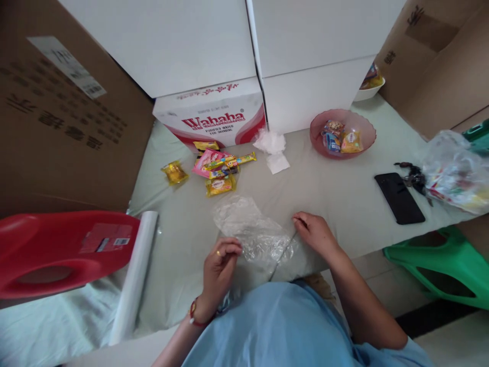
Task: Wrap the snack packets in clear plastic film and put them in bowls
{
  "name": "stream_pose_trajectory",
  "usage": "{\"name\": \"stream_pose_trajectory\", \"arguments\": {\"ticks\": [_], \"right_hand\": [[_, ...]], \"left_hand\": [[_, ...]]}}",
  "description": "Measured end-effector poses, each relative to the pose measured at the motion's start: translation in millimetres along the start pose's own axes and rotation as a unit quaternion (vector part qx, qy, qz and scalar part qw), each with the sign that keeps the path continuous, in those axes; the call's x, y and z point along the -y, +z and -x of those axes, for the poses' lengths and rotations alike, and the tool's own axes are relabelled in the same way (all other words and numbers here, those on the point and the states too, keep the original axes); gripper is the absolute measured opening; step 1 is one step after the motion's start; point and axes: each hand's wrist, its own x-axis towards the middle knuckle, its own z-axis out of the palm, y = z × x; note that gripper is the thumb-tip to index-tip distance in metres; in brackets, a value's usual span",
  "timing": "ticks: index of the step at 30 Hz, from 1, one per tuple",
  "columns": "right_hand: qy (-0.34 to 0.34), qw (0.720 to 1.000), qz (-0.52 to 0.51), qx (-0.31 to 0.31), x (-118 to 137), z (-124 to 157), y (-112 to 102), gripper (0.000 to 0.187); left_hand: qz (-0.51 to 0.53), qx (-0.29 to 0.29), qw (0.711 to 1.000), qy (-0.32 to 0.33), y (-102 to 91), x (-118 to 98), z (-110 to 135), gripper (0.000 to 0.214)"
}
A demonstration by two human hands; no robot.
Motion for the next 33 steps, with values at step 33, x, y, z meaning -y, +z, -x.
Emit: {"name": "stream_pose_trajectory", "arguments": {"ticks": [33], "right_hand": [[-0.323,0.938,-0.047,0.120,74.6,59.4,35.0,0.015]], "left_hand": [[0.147,0.133,0.949,-0.247,21.6,-9.1,-22.9,0.031]]}}
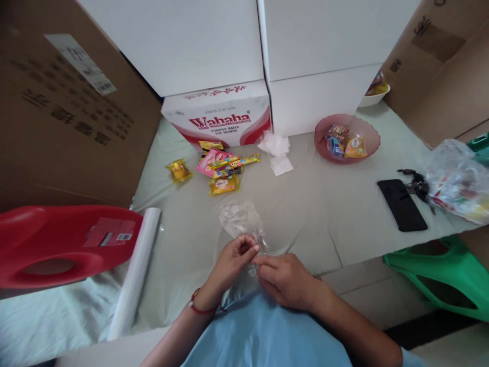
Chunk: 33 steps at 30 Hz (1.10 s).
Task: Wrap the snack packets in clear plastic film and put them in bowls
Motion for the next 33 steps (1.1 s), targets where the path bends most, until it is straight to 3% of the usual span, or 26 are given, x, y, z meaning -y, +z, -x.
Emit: {"name": "stream_pose_trajectory", "arguments": {"ticks": [3,6,9,11,13,18,21,24,27,30,31,33], "right_hand": [[0.081,0.991,-0.050,-0.094,-9.6,1.6,1.9,0.018],[0.243,0.943,-0.048,-0.224,-28.8,-7.9,6.4,0.033],[0.293,0.936,-0.094,-0.173,-47.1,-27.4,16.9,0.050],[0.288,0.937,-0.145,-0.133,-55.3,-39.5,22.6,0.039],[0.297,0.924,-0.188,-0.151,-61.0,-46.3,23.3,0.034],[0.362,0.854,-0.307,-0.212,-71.6,-41.1,5.7,0.046],[0.390,0.831,-0.330,-0.218,-74.8,-33.6,-5.9,0.050],[0.403,0.833,-0.307,-0.221,-76.5,-28.1,-13.7,0.050],[0.401,0.848,-0.269,-0.216,-78.1,-24.6,-19.1,0.045],[0.392,0.865,-0.243,-0.196,-78.1,-24.0,-21.1,0.041],[0.390,0.870,-0.238,-0.187,-77.7,-24.6,-20.5,0.041],[0.385,0.877,-0.232,-0.170,-77.4,-25.9,-17.8,0.041]], "left_hand": [[0.011,-0.027,1.000,0.001,1.1,9.0,0.0,0.024],[0.029,-0.051,0.998,-0.002,3.8,14.3,1.2,0.022],[0.048,-0.047,0.998,0.004,6.0,12.3,3.3,0.023],[0.083,-0.044,0.996,0.008,3.4,7.9,5.7,0.024],[0.148,-0.047,0.988,-0.008,-5.4,3.3,9.5,0.028],[0.277,-0.101,0.953,-0.073,-49.4,4.9,22.2,0.037],[0.286,-0.149,0.941,-0.099,-74.6,18.0,27.2,0.041],[0.236,-0.189,0.948,-0.101,-91.0,29.1,31.2,0.044],[0.108,-0.263,0.958,-0.046,-99.6,24.8,39.0,0.041],[-0.067,-0.373,0.919,0.110,-98.2,4.4,47.0,0.024],[-0.109,-0.370,0.909,0.161,-94.7,-3.3,47.1,0.016],[-0.149,-0.281,0.922,0.221,-83.6,-14.3,40.0,0.008]]}}
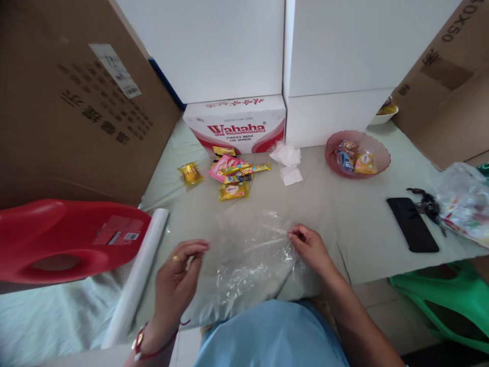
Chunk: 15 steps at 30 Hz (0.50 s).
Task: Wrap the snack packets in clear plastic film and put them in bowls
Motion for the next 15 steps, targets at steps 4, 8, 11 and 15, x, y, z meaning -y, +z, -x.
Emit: {"name": "stream_pose_trajectory", "arguments": {"ticks": [4,8,11,15], "right_hand": [[-0.018,0.999,0.049,-0.009,-7.7,-4.1,0.1,0.042],[-0.079,0.969,0.191,-0.137,-6.0,-2.6,-19.3,0.039],[-0.190,0.902,0.284,-0.266,19.1,14.4,-24.8,0.031],[-0.417,0.846,0.327,-0.061,55.8,35.0,11.8,0.025]], "left_hand": [[-0.017,0.153,0.986,0.055,45.3,9.9,-13.2,0.028],[-0.292,0.207,0.921,0.155,76.0,42.0,-17.0,0.048],[-0.433,0.238,0.851,0.178,78.7,53.3,-13.8,0.054],[-0.466,0.247,0.828,0.192,75.4,53.9,-11.9,0.056]]}}
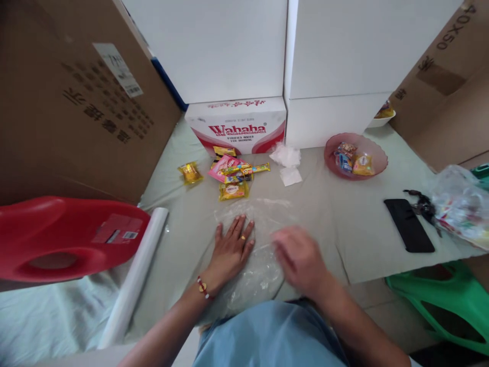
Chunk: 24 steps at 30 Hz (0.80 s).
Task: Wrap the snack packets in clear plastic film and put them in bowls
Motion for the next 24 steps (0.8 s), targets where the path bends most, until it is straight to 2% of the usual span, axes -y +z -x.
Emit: {"name": "stream_pose_trajectory", "arguments": {"ticks": [2,3,6,8,10,13,16,18,21,24], "right_hand": [[-0.102,0.984,-0.011,0.144,10.5,-8.0,21.2,0.035],[-0.112,0.975,0.010,0.193,7.9,-10.3,33.6,0.042],[-0.046,0.960,0.111,0.252,-27.8,-9.4,61.1,0.055],[0.004,0.953,0.161,0.255,-62.6,-4.4,63.5,0.056],[0.039,0.952,0.187,0.240,-94.0,0.8,54.3,0.055],[0.051,0.960,0.183,0.205,-120.2,0.0,33.2,0.049],[0.061,0.973,0.160,0.152,-117.5,-22.6,23.2,0.041],[0.059,0.980,0.135,0.135,-104.7,-51.4,29.0,0.038],[0.014,0.983,0.099,0.153,-81.6,-104.3,56.2,0.038],[-0.034,0.977,0.112,0.177,-65.2,-148.3,94.4,0.049]], "left_hand": [[-0.007,0.000,1.000,0.008,-0.6,0.3,0.3,0.057],[-0.010,0.000,1.000,0.012,-0.7,0.6,0.3,0.058],[-0.017,-0.005,1.000,0.021,-1.2,4.2,1.4,0.059],[-0.019,-0.008,1.000,0.015,-2.1,10.4,3.2,0.061],[-0.019,-0.011,1.000,0.000,-2.7,19.2,5.7,0.061],[-0.018,-0.016,1.000,-0.013,-2.5,31.5,9.1,0.060],[-0.020,-0.024,0.999,-0.015,-1.3,36.9,10.4,0.064],[-0.023,-0.024,0.999,-0.015,-1.1,36.9,10.2,0.065],[-0.026,-0.021,0.999,-0.013,-2.0,35.0,9.5,0.065],[-0.026,-0.021,0.999,-0.013,-3.5,33.5,9.1,0.065]]}}
